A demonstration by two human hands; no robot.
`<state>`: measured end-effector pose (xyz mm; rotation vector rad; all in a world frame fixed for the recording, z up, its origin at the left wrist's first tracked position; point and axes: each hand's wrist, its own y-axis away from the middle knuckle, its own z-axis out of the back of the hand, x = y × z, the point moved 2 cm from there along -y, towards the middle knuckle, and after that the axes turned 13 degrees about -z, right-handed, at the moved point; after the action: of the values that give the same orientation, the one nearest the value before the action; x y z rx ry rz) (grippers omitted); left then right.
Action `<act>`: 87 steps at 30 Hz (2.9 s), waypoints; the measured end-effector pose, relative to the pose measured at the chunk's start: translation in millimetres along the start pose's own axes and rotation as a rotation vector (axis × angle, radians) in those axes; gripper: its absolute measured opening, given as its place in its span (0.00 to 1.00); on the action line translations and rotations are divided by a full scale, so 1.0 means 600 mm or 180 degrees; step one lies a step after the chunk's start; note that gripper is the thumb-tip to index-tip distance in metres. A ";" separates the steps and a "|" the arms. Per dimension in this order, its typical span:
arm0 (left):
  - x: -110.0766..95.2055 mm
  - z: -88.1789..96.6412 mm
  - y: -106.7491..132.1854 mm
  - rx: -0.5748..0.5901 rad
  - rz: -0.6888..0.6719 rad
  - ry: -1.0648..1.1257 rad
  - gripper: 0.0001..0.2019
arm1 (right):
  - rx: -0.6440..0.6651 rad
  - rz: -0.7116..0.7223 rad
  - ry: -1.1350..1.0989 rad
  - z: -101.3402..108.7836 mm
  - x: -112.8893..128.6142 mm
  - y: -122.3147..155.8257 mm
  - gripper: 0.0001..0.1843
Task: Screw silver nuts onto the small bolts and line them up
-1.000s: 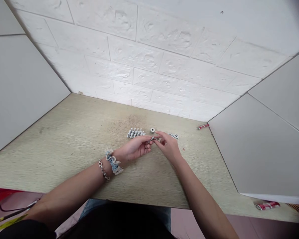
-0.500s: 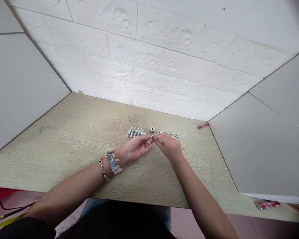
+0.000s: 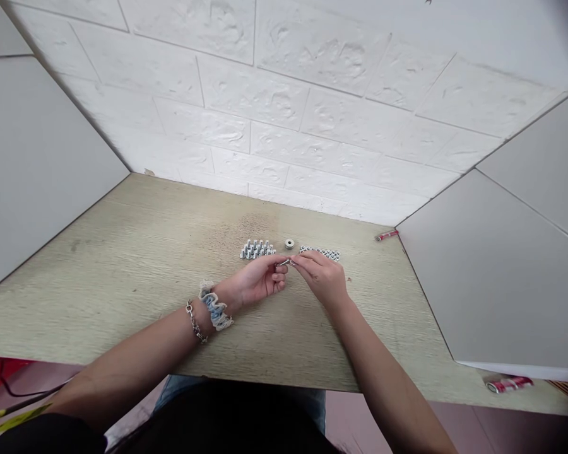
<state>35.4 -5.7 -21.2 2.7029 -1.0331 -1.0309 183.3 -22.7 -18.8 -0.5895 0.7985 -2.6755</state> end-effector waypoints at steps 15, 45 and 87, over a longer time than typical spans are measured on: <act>0.007 0.005 -0.002 -0.0132 -0.0727 -0.1256 0.14 | 0.0800 -0.0142 -0.0541 -0.003 0.010 -0.007 0.15; 0.041 -0.013 0.023 0.0539 0.0259 -0.1167 0.19 | 0.1246 -0.0940 -0.0584 -0.057 -0.060 -0.095 0.08; -0.156 0.062 0.016 -0.0885 -0.1626 -0.6163 0.09 | 0.0747 -0.0867 -0.0515 -0.014 -0.024 -0.062 0.15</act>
<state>-44.5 50.6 5.8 0.9688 0.0755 -3.4586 186.4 16.4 -8.3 -0.8945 0.3754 -2.8589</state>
